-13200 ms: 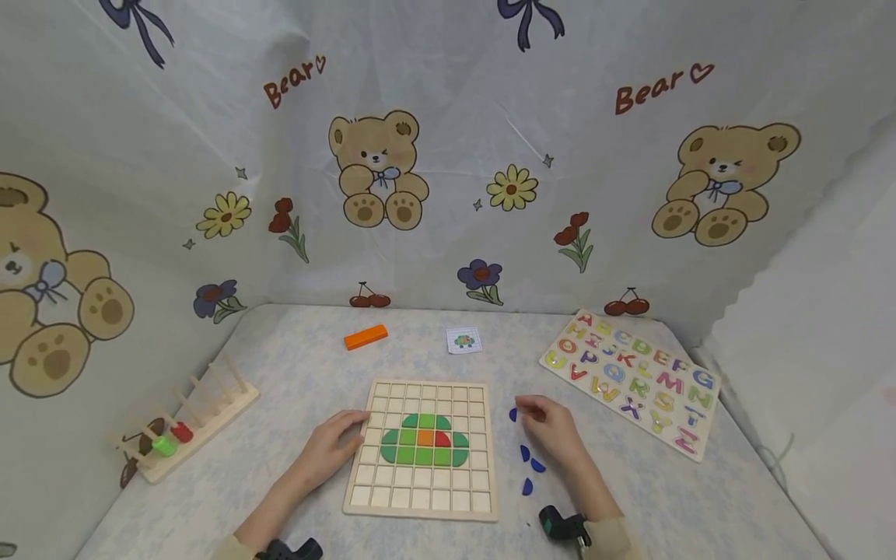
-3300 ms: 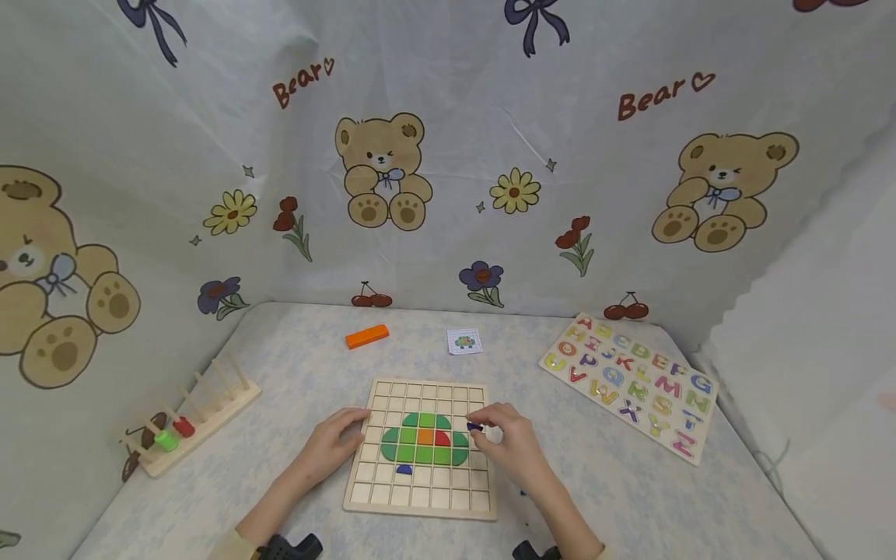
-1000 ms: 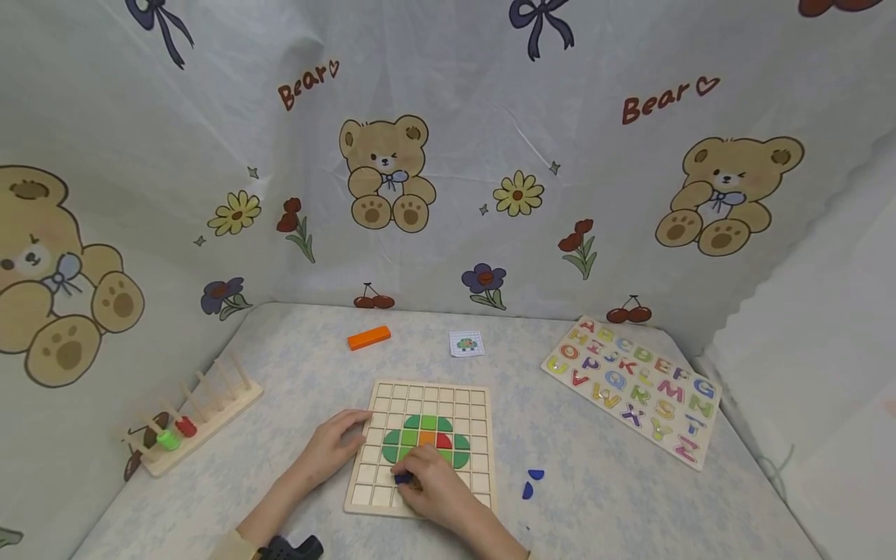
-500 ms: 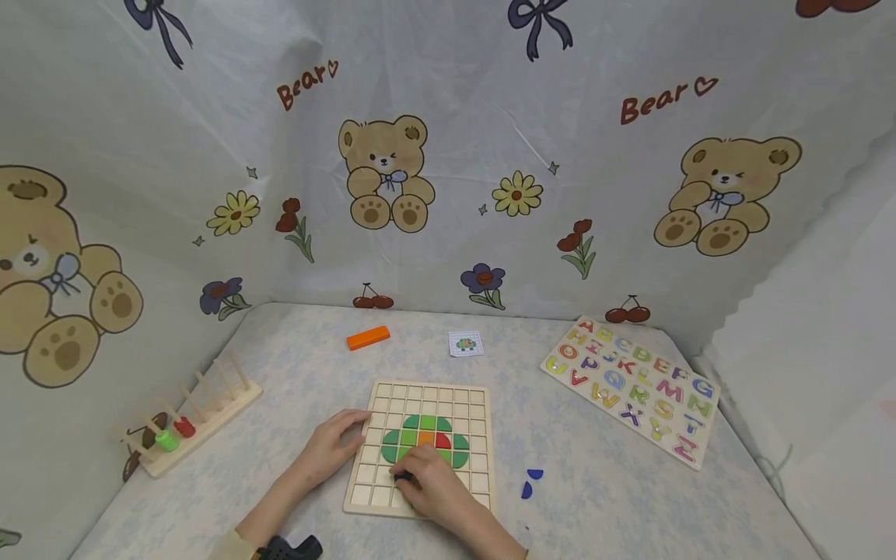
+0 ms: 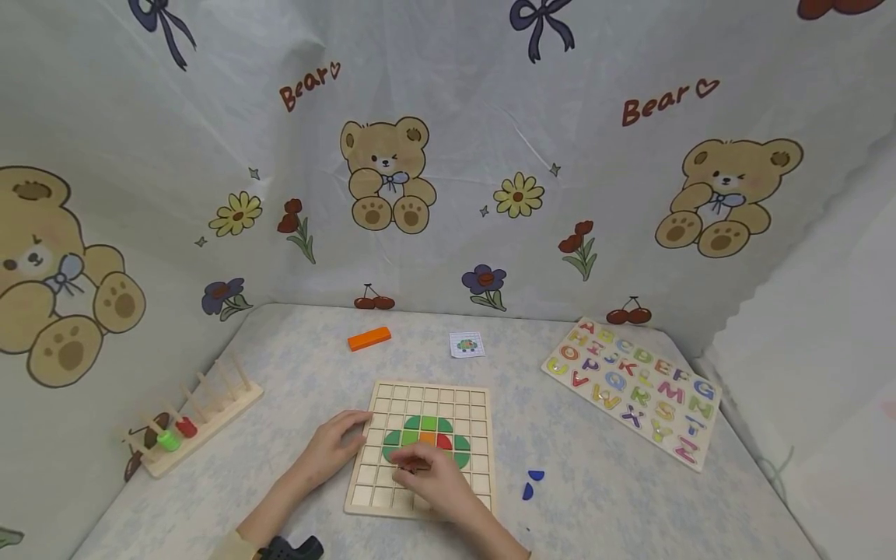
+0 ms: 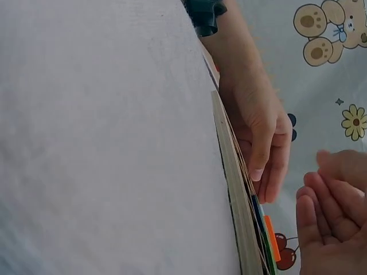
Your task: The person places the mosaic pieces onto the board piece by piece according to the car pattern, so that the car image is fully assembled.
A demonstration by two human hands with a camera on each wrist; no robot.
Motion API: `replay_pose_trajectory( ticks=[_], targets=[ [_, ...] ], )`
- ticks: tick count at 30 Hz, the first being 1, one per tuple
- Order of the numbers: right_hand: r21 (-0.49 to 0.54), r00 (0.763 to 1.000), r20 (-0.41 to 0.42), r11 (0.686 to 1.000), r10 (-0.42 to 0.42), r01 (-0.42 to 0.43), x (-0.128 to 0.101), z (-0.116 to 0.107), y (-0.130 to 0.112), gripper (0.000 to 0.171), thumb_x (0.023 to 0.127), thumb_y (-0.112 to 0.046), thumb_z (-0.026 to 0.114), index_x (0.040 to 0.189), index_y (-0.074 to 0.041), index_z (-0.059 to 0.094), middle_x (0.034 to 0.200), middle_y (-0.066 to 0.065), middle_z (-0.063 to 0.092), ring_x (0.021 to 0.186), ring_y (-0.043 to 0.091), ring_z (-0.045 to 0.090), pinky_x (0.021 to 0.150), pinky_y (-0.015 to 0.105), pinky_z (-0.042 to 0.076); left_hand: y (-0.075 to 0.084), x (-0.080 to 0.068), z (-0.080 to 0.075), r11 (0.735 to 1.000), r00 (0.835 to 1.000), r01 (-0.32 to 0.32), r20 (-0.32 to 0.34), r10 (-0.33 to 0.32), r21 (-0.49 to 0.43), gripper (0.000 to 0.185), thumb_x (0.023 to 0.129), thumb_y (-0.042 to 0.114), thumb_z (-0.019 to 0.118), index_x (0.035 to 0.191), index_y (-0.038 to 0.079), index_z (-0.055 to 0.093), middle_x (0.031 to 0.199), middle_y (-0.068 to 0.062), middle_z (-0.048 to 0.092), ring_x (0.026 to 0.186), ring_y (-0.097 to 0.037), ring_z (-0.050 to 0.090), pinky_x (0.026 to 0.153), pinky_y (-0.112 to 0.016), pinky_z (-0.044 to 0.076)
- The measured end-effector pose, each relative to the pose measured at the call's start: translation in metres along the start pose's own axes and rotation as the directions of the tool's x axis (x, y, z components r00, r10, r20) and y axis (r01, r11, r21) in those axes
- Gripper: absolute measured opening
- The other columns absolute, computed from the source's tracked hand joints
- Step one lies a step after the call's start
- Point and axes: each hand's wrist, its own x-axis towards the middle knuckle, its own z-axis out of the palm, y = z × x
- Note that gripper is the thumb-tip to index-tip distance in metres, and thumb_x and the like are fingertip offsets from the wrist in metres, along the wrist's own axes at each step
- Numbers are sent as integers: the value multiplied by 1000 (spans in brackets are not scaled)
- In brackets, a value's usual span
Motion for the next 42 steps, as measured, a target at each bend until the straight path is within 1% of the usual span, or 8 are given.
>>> replay_pose_trajectory(
  ticks=[2,5,13,19,24,30,36,42],
  targets=[
    [134,998,3,989,58,-58,0,-4,-4,27,90,-3,63,114,9,61,112,25,61,99,35,61,84,27,51,0,0,0,1000,1000,6,3,-6,-5,39,88,5,65,126,5,59,124,-3,57,118,-21,51,98,-43,41],
    [199,997,6,977,82,-81,-3,-14,-1,31,91,-5,62,118,10,59,116,28,57,104,37,59,85,27,51,-1,1,1,1000,1000,0,3,0,-1,39,88,4,65,126,4,59,124,-4,57,118,-22,51,98,-44,41],
    [101,985,-108,987,135,-124,-24,-63,-8,32,93,-12,61,117,9,59,115,28,57,101,33,59,83,30,52,-1,1,1,999,999,-45,-4,45,30,39,87,3,64,126,1,58,124,-9,57,117,-26,52,96,-47,42],
    [40,923,-334,981,193,-190,-48,-106,-5,28,90,-14,65,112,4,63,113,25,59,100,29,60,81,26,52,0,2,0,999,999,-33,15,32,26,39,89,5,64,128,1,57,126,-10,56,119,-26,50,97,-46,41],
    [-36,870,-452,971,194,-235,-69,-131,4,27,90,-10,65,112,5,63,112,24,61,96,22,62,77,25,53,0,1,-1,999,999,-33,14,33,12,40,89,5,64,128,1,57,126,-9,56,120,-27,50,97,-47,42],
    [-248,818,-542,893,194,-376,-87,-144,14,19,90,-10,66,108,-3,68,104,7,67,88,8,62,78,22,50,0,0,0,1000,1000,-19,13,18,14,41,89,6,65,129,4,57,127,-8,55,121,-26,49,97,-47,41],
    [-418,835,-528,808,156,-415,-93,-143,23,18,86,-3,67,104,-8,69,100,-1,67,87,11,61,78,27,52,-1,1,0,1000,1000,-28,10,28,13,40,89,6,64,128,4,57,127,-7,56,120,-25,50,97,-46,41],
    [-498,878,-463,783,125,-374,-98,-140,36,25,79,6,70,98,-10,70,95,-5,67,87,13,63,75,25,53,-1,0,0,999,1000,-27,9,27,18,39,89,6,64,128,4,58,126,-6,56,119,-25,51,96,-47,41]
  ],
)
